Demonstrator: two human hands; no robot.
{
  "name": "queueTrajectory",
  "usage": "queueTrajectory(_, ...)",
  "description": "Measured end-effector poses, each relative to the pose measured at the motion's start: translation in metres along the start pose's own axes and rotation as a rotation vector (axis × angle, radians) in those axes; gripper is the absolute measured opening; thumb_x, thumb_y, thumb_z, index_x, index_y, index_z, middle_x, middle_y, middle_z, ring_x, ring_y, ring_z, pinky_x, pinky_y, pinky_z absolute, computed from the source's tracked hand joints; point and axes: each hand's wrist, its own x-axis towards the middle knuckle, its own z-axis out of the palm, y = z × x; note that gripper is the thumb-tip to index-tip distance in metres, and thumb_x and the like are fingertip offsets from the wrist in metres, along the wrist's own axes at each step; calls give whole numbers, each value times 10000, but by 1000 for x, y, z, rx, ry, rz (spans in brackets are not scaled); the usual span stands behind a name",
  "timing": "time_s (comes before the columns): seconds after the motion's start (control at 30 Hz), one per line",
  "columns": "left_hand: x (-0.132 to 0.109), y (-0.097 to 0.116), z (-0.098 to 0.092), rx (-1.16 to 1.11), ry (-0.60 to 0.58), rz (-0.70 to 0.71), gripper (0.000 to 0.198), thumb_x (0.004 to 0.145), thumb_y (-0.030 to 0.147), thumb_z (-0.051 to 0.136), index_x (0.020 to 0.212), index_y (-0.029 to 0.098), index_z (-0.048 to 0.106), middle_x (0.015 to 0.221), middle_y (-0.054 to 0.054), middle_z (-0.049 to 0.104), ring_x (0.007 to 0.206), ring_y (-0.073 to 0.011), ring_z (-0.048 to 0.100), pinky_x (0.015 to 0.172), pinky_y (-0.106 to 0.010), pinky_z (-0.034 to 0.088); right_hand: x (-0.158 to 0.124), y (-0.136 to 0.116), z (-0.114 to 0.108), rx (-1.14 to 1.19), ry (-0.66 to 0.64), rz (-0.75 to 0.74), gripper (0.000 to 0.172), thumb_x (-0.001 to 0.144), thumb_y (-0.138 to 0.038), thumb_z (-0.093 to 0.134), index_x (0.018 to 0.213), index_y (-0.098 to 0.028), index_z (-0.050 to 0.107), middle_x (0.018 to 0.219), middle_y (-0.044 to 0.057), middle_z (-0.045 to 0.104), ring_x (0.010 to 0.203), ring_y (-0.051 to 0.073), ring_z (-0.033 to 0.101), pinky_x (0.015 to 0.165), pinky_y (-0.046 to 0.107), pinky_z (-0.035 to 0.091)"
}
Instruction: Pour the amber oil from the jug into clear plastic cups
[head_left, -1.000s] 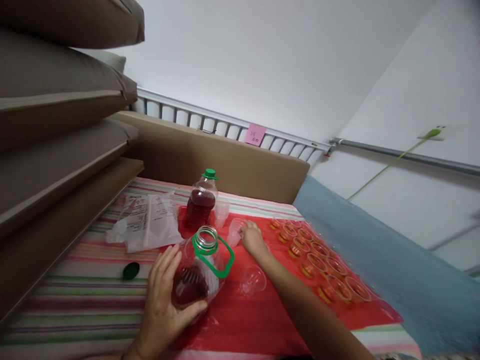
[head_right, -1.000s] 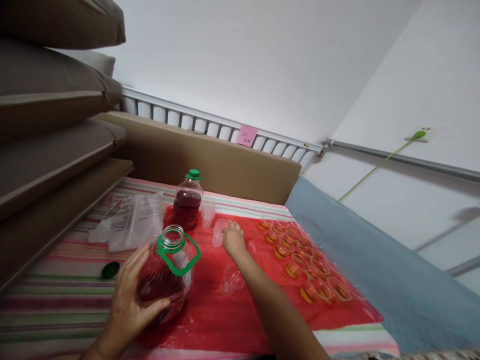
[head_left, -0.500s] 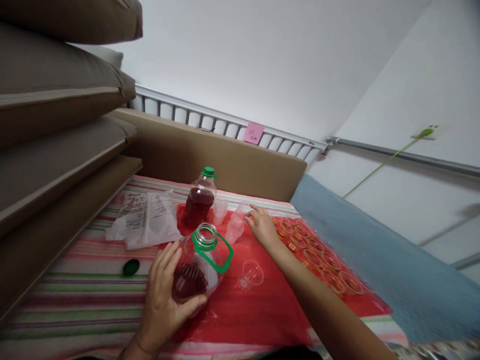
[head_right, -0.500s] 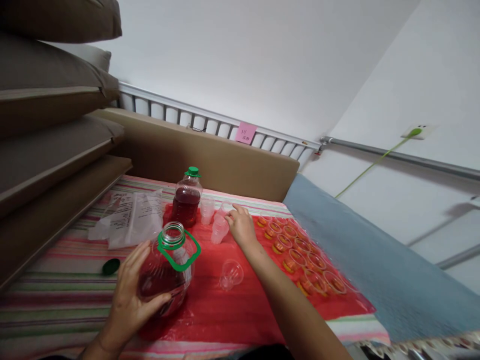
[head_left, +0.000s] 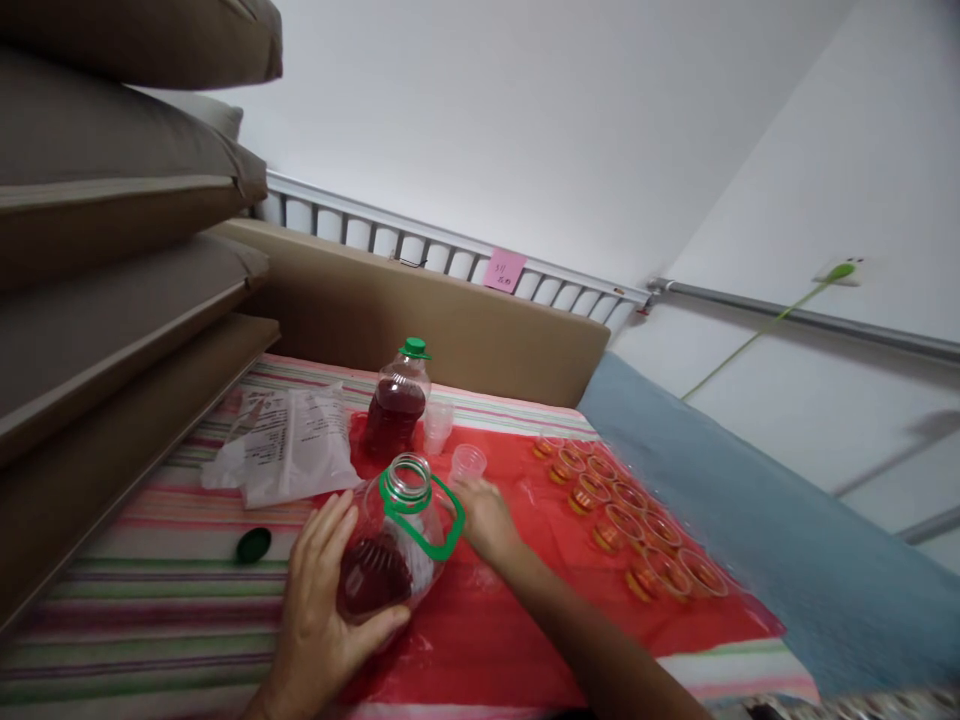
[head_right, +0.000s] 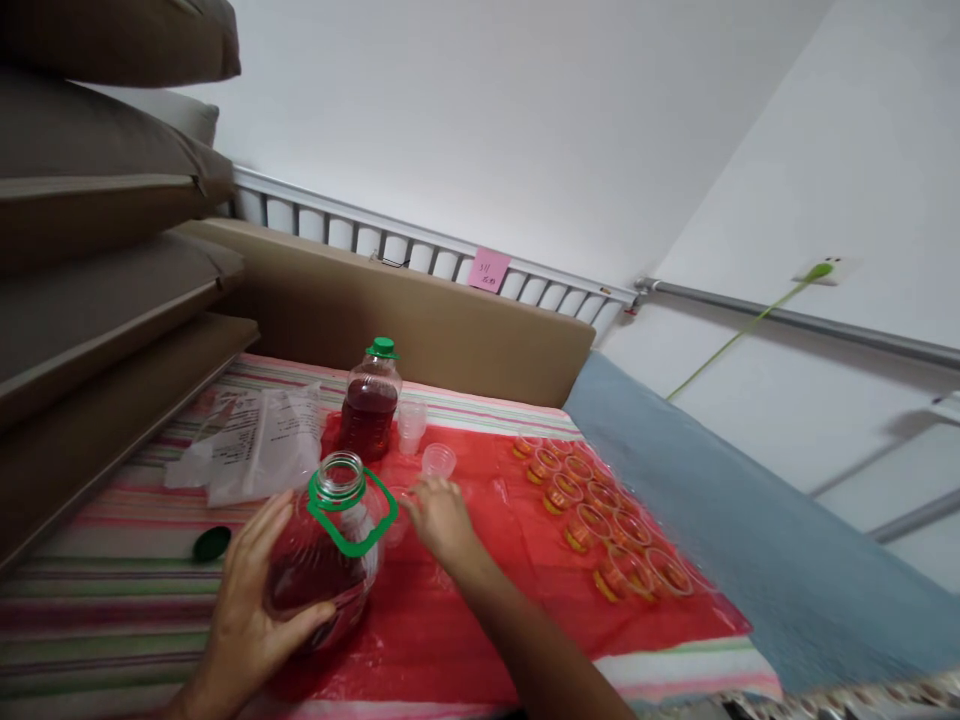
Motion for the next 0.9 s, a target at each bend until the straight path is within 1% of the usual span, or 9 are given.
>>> queueTrajectory(0.07, 0, 0, 0, -3, -3, -5, 917, 737, 468, 717, 1484, 174, 272, 1431, -193, 439, 1318, -368, 414, 1077, -553, 350, 12, 19, -8, -39, 21, 51, 307, 931, -260, 492, 1178, -241, 672, 1331, 90, 608, 1220, 253, 535, 1011, 393, 395)
queueTrajectory(0.13, 0, 1, 0, -5, -2, -8, 920, 737, 471, 716, 1485, 172, 271, 1432, -188, 438, 1318, -364, 413, 1082, -539, 346, 23, 37, -11, -77, 25, 100, 369, 889, -162, 513, 1233, -212, 635, 1417, 127, 526, 1288, 275, 471, 1026, 436, 374)
queueTrajectory(0.23, 0, 1, -1, -14, -1, -11, 908, 747, 479, 706, 1486, 172, 276, 1425, -182, 444, 1317, -358, 413, 1088, -529, 339, 35, 55, -7, -108, -4, 114, 326, 833, -85, 549, 1096, -201, 703, 1427, 140, 512, 1310, 287, 447, 1037, 450, 352)
queueTrajectory(0.3, 0, 2, -1, -20, -8, -17, 907, 748, 490, 702, 1485, 178, 277, 1428, -175, 440, 1321, -355, 409, 1087, -520, 341, 40, 61, -2, -117, -11, 103, 237, 846, -100, 556, 978, -181, 735, 1381, 144, 556, 1304, 281, 453, 1050, 428, 336)
queueTrajectory(0.43, 2, 3, 0, -20, -6, -23, 912, 747, 501, 700, 1489, 191, 270, 1435, -165, 431, 1323, -352, 406, 1080, -513, 352, 47, 67, -1, -133, 19, 110, 185, 844, -124, 592, 950, -160, 738, 1334, 154, 593, 1285, 290, 467, 1057, 418, 323)
queueTrajectory(0.6, 3, 3, -1, -23, 3, -16, 900, 753, 491, 699, 1483, 171, 281, 1429, -175, 431, 1312, -346, 415, 1078, -497, 355, 53, 67, -23, -138, 65, 131, 145, 852, -182, 621, 920, -174, 748, 1339, 153, 591, 1231, 305, 514, 1020, 431, 361)
queueTrajectory(0.77, 2, 3, -3, -28, -3, -13, 903, 749, 482, 707, 1482, 167, 283, 1430, -175, 433, 1324, -344, 402, 1091, -494, 336, 35, 55, -54, -127, 143, 111, 194, 894, -214, 567, 966, -177, 743, 1353, 127, 581, 1237, 282, 505, 1025, 415, 372)
queueTrajectory(0.83, 1, 3, -3, -22, -9, -16, 906, 748, 479, 710, 1482, 166, 281, 1430, -177, 434, 1325, -345, 401, 1090, -497, 333, 19, 50, -55, -98, 144, 52, 183, 890, -223, 573, 935, -203, 749, 1318, 95, 609, 1212, 258, 526, 1017, 403, 390)
queueTrajectory(0.9, 0, 2, -2, -20, -14, -18, 920, 741, 471, 720, 1485, 165, 275, 1434, -179, 433, 1327, -346, 399, 1091, -497, 331, 1, 46, -48, -66, 118, -8, 162, 876, -234, 596, 903, -217, 755, 1292, 85, 628, 1197, 256, 540, 1009, 417, 404)
